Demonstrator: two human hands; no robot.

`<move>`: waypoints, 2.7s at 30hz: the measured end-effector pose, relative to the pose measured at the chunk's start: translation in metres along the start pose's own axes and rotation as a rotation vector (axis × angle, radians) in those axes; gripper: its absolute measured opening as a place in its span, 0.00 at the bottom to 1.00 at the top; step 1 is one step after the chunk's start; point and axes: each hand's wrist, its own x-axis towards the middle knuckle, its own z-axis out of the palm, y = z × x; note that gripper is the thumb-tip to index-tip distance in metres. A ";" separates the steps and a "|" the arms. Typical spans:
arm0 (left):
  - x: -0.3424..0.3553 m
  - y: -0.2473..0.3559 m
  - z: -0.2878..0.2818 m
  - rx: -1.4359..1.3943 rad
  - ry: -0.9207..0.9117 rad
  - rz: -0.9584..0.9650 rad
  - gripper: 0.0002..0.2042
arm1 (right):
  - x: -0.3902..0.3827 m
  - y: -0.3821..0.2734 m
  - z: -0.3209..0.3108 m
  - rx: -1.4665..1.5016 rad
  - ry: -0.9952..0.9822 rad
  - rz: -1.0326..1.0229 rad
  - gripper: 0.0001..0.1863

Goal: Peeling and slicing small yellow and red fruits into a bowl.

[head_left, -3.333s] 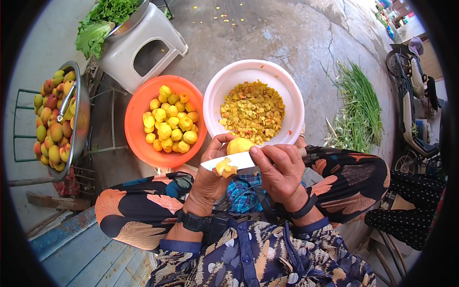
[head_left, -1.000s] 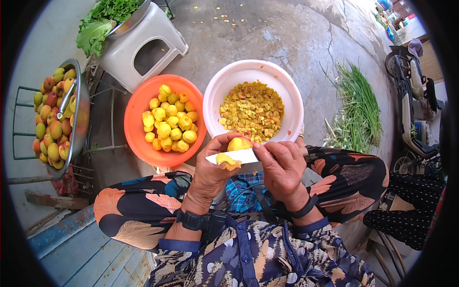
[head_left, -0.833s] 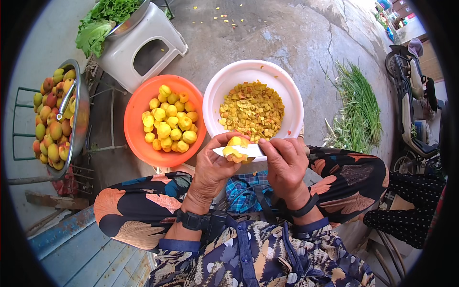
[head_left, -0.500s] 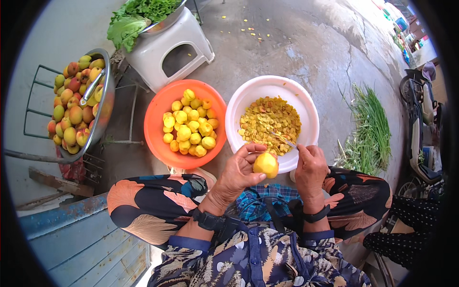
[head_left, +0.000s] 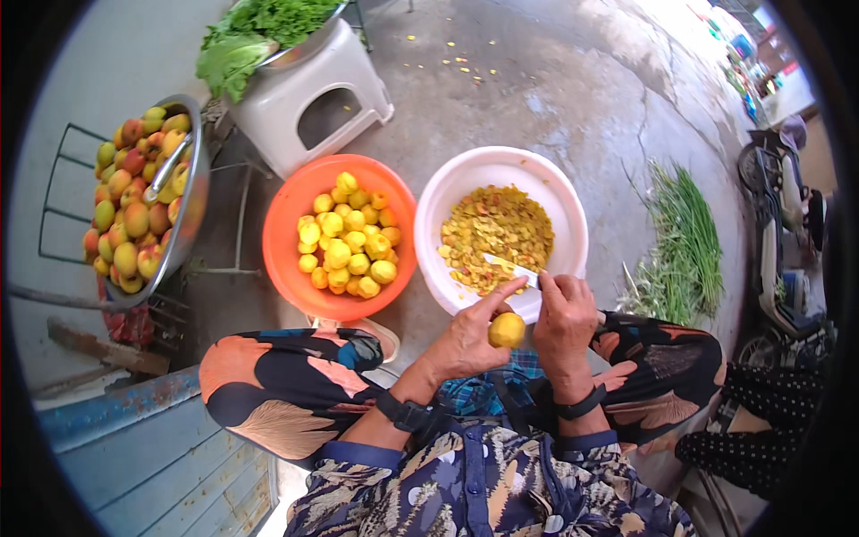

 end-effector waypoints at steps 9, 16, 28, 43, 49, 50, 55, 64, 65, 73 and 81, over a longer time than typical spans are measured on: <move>0.023 -0.002 0.009 0.057 -0.050 -0.072 0.46 | -0.011 0.020 -0.015 -0.002 0.119 0.017 0.16; 0.041 -0.011 -0.005 -0.028 0.074 -0.148 0.47 | -0.021 0.032 -0.024 0.050 0.121 0.107 0.15; 0.037 0.000 0.001 -1.096 0.140 -0.148 0.25 | -0.011 0.016 -0.034 0.382 0.252 -0.062 0.21; 0.012 -0.003 0.002 -1.142 0.208 -0.157 0.26 | -0.003 -0.007 -0.023 0.324 0.186 -0.201 0.24; 0.008 0.001 -0.001 -1.134 0.223 -0.151 0.32 | 0.000 -0.010 -0.021 0.336 0.172 -0.222 0.25; 0.008 0.001 -0.002 -1.094 0.233 -0.165 0.38 | 0.001 -0.010 -0.021 0.343 0.170 -0.222 0.25; 0.004 0.002 -0.002 -1.156 0.207 -0.115 0.26 | 0.003 -0.012 -0.023 0.309 0.157 -0.259 0.26; 0.004 0.007 0.000 -1.144 0.242 -0.147 0.25 | 0.003 -0.007 -0.020 0.274 0.188 -0.259 0.26; 0.003 0.006 0.000 -1.145 0.236 -0.137 0.26 | 0.003 -0.006 -0.019 0.270 0.195 -0.257 0.26; 0.002 0.004 -0.009 -1.134 0.222 -0.185 0.28 | 0.005 0.003 -0.020 0.271 0.215 -0.180 0.22; 0.003 0.005 -0.015 -1.079 0.212 -0.154 0.30 | 0.004 0.005 -0.021 0.290 0.210 -0.140 0.19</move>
